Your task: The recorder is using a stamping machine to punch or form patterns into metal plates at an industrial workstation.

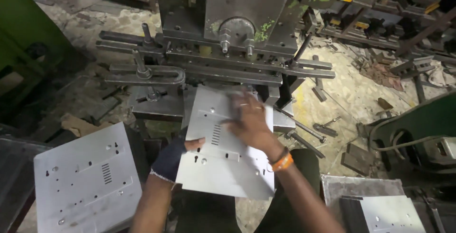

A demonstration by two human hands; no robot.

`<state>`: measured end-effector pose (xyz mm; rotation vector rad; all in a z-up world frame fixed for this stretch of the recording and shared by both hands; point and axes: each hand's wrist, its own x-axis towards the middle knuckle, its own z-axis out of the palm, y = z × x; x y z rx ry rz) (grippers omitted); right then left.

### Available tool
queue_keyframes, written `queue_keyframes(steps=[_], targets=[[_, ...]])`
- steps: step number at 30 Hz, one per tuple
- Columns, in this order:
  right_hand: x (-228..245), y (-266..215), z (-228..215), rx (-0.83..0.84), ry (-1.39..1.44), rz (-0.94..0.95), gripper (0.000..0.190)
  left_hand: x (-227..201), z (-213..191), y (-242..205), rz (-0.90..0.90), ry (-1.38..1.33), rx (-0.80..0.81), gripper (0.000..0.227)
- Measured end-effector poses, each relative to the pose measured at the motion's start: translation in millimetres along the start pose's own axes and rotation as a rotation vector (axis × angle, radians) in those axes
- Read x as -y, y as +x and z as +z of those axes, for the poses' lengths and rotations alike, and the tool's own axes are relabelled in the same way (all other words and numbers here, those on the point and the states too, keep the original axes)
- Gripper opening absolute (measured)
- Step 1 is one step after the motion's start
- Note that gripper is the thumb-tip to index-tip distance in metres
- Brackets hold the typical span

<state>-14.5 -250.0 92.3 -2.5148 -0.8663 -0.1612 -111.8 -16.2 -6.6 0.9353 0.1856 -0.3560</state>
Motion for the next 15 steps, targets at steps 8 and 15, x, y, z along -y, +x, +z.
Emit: queue_keyframes(steps=[8, 15], targets=[[-55.2, -23.8, -16.1, -0.215, 0.822, 0.612, 0.044, -10.4, -63.3, 141.9, -0.047, 0.306, -0.177, 0.066], [-116.5, 2.9, 36.8, -0.353, 1.125, 0.526, 0.033, -25.1, -95.7, 204.6, 0.048, 0.354, -0.251, 0.079]])
